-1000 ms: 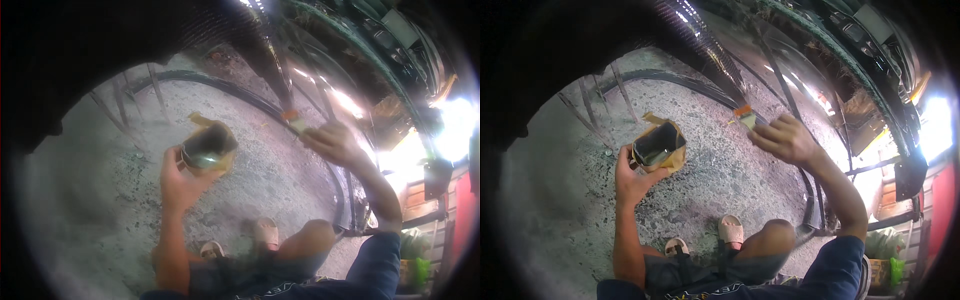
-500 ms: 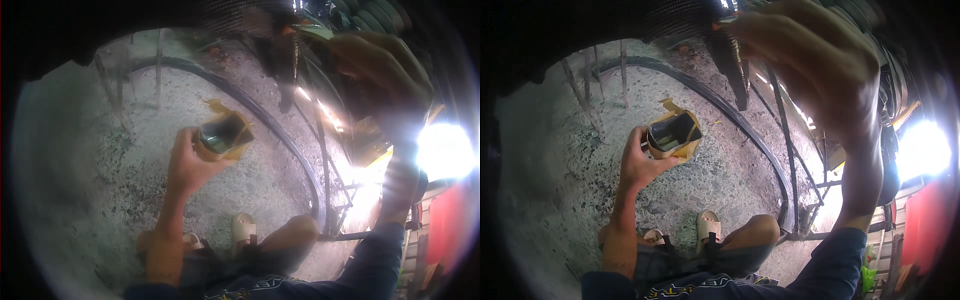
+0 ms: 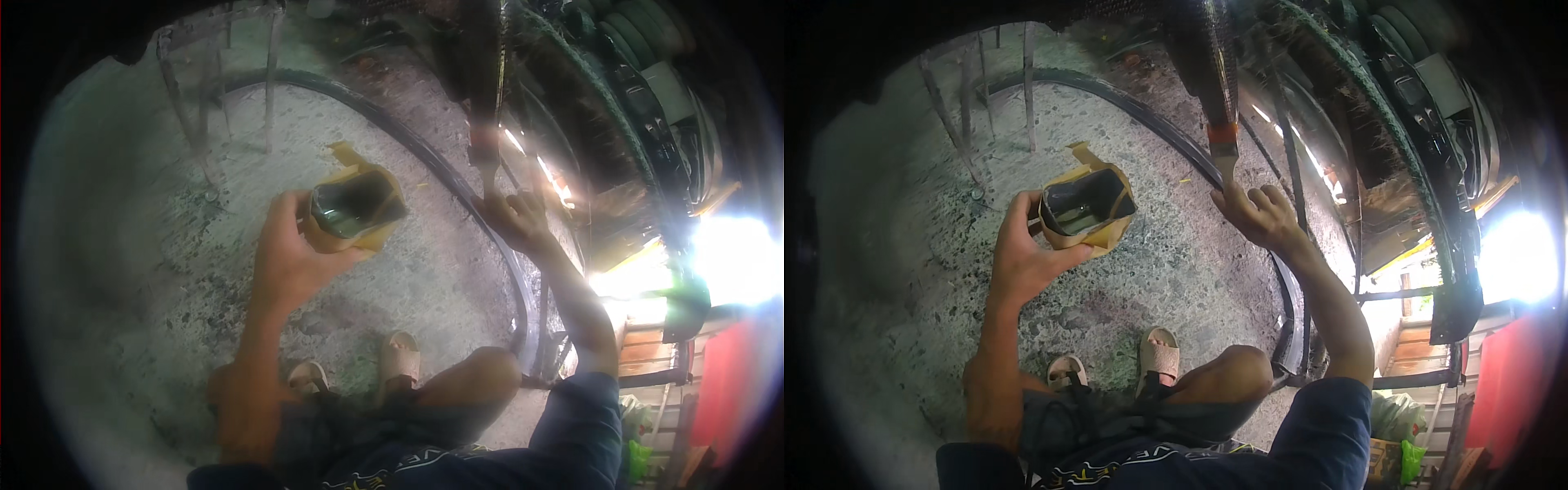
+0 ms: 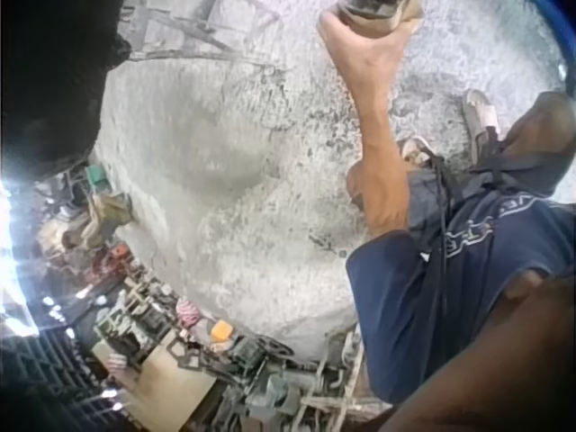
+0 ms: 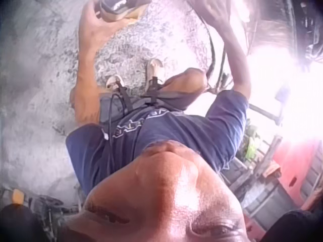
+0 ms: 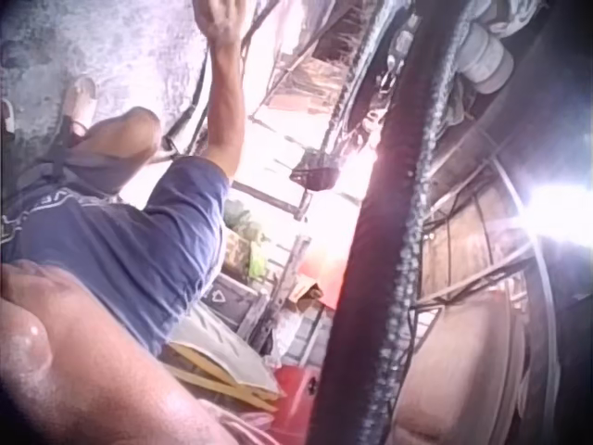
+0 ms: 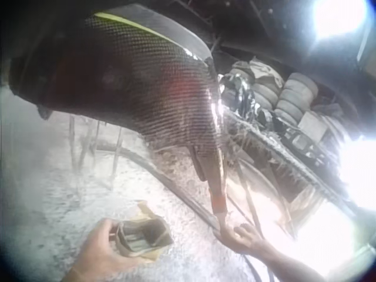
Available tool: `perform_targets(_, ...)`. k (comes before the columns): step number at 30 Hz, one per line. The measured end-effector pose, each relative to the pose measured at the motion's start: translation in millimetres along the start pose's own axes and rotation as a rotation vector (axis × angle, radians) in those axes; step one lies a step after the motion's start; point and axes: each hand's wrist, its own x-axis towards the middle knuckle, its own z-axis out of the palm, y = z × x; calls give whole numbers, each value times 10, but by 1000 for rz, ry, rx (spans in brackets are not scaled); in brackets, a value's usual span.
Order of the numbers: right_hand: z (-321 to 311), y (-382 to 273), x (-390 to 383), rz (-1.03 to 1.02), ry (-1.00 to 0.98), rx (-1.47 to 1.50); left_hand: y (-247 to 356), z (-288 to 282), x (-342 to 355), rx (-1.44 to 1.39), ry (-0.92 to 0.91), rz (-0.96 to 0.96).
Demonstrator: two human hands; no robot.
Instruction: The person paints a car component with a brush, dipping the brush into a yellow container several times. They then move to a table and handle various cans and containers.
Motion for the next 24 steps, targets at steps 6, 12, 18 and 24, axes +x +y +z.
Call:
perform_targets(6,143,-287,-311,140,-134,119,60,-30,-18,3,-12,-23)
perform_targets(12,-16,-311,-457,121,-277,177,29,-123,-65,35,5,-8)
perform_targets(18,-149,-53,-186,374,-290,429,84,-61,-31,-5,8,-87)
perform_targets(24,-326,373,587,489,-496,553,51,-44,15,20,-3,-54)
